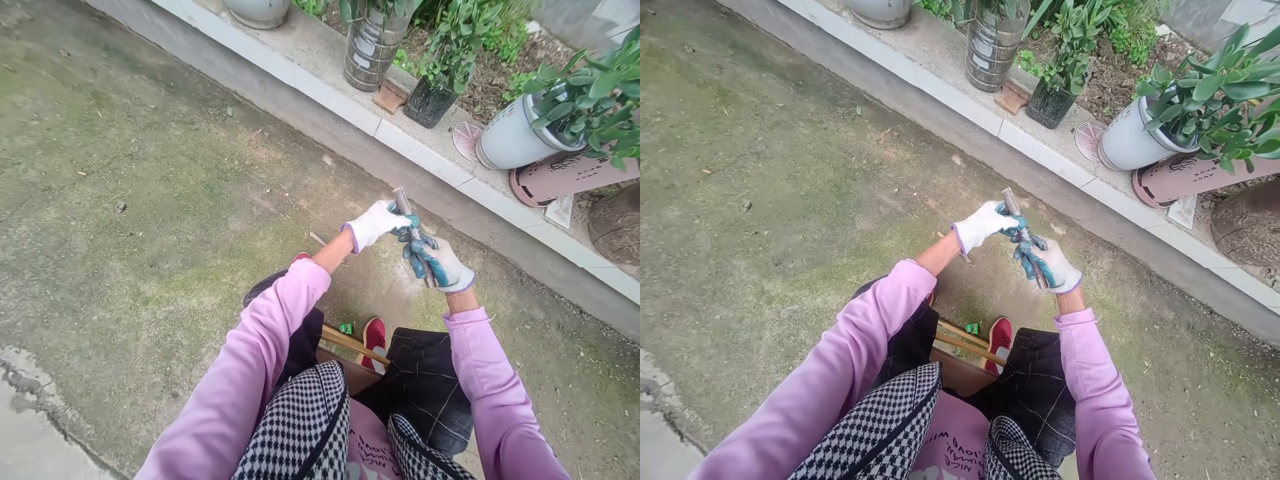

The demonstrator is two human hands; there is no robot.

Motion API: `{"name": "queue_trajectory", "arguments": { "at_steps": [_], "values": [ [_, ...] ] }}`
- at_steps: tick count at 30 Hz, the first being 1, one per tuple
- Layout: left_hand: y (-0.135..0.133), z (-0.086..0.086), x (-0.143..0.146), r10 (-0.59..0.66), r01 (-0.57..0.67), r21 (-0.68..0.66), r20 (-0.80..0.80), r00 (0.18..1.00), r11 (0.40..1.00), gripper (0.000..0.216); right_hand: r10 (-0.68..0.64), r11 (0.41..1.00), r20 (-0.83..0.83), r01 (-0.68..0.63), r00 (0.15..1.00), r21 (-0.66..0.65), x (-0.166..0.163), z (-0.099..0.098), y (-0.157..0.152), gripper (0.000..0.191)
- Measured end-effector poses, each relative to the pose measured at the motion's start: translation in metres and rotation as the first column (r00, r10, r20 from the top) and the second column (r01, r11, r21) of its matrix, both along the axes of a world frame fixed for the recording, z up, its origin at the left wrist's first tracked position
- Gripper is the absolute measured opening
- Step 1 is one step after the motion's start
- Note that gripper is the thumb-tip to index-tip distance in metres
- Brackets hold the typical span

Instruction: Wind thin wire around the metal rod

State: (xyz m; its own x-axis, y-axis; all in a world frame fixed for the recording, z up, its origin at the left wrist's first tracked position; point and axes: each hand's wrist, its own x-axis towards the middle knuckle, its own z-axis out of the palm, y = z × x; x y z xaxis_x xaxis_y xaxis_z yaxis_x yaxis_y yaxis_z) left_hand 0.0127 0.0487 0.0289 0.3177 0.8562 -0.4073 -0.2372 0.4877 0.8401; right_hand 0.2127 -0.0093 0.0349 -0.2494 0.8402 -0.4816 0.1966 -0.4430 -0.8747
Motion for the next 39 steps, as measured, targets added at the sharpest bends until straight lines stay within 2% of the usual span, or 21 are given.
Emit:
{"name": "queue_trajectory", "arguments": {
  "at_steps": [3, 5, 8, 11, 14, 17, 19, 21, 24, 25, 27, 31, 35, 37, 39],
  "values": [
    [-0.004, 0.0, 0.004, 0.025, -0.024, 0.019, -0.053, 0.998, 1.0, 0.022, -0.117, 0.983, 0.262, 0.073, 0.958, 0.17, 0.0, -0.007, 0.004, 0.054],
    [-0.006, 0.001, 0.0, -0.009, 0.011, 0.035, -0.07, 0.997, 0.999, 0.018, -0.155, 0.968, 0.323, 0.078, 0.934, 0.239, 0.001, -0.007, 0.005, 0.045],
    [-0.008, 0.009, -0.008, -0.086, 0.092, 0.065, -0.08, 0.993, 0.994, 0.012, -0.139, 0.97, 0.158, 0.102, 0.978, 0.219, 0.001, 0.002, 0.003, 0.043],
    [-0.011, 0.019, -0.016, -0.142, 0.151, 0.095, -0.1, 0.985, 0.984, 0.011, -0.095, 0.99, -0.084, 0.102, 0.992, 0.092, -0.001, 0.013, -0.003, 0.05],
    [-0.013, 0.027, -0.021, -0.171, 0.186, 0.119, -0.123, 0.978, 0.975, 0.007, -0.042, 0.999, -0.224, 0.042, 0.974, -0.004, -0.002, 0.017, -0.007, 0.055],
    [-0.013, 0.025, -0.022, -0.214, 0.225, 0.127, -0.094, 0.972, 0.966, 0.009, 0.039, 0.997, -0.282, -0.055, 0.959, -0.048, -0.004, 0.012, -0.008, 0.059],
    [-0.012, 0.02, -0.02, -0.196, 0.206, 0.119, -0.086, 0.977, 0.971, 0.006, 0.066, 0.996, -0.242, -0.079, 0.968, -0.041, -0.006, 0.008, -0.007, 0.063],
    [-0.012, 0.014, -0.015, -0.145, 0.157, 0.116, -0.105, 0.984, 0.981, 0.003, 0.03, 0.999, -0.093, -0.028, 0.995, 0.02, -0.008, 0.004, -0.004, 0.063],
    [-0.012, 0.011, -0.009, -0.092, 0.107, 0.109, -0.14, 0.986, 0.988, 0.009, -0.156, 0.974, 0.183, 0.12, 0.971, 0.191, -0.011, -0.001, 0.0, 0.061],
    [-0.012, 0.011, -0.009, -0.088, 0.103, 0.103, -0.146, 0.985, 0.989, 0.008, -0.211, 0.959, 0.224, 0.158, 0.951, 0.235, -0.01, -0.001, 0.001, 0.059],
    [-0.011, 0.016, -0.011, -0.115, 0.13, 0.094, -0.152, 0.982, 0.987, 0.008, -0.248, 0.948, 0.202, 0.194, 0.947, 0.254, -0.009, -0.001, 0.001, 0.055],
    [-0.007, 0.025, -0.025, -0.223, 0.246, 0.1, -0.201, 0.954, 0.964, 0.011, -0.156, 0.977, -0.019, 0.158, 0.988, 0.142, -0.004, 0.004, -0.001, 0.054],
    [-0.003, 0.021, -0.032, -0.261, 0.299, 0.109, -0.272, 0.926, 0.948, 0.01, -0.116, 0.991, -0.146, 0.125, 0.982, 0.053, 0.006, 0.011, -0.002, 0.057],
    [-0.001, 0.015, -0.031, -0.254, 0.298, 0.114, -0.299, 0.92, 0.948, 0.01, -0.039, 0.998, -0.181, 0.046, 0.983, 0.031, 0.014, 0.014, -0.003, 0.058],
    [-0.001, 0.01, -0.031, -0.272, 0.327, 0.127, -0.327, 0.905, 0.936, 0.011, 0.117, 0.992, -0.17, -0.123, 0.978, -0.024, 0.022, 0.016, -0.004, 0.06]
  ]
}}
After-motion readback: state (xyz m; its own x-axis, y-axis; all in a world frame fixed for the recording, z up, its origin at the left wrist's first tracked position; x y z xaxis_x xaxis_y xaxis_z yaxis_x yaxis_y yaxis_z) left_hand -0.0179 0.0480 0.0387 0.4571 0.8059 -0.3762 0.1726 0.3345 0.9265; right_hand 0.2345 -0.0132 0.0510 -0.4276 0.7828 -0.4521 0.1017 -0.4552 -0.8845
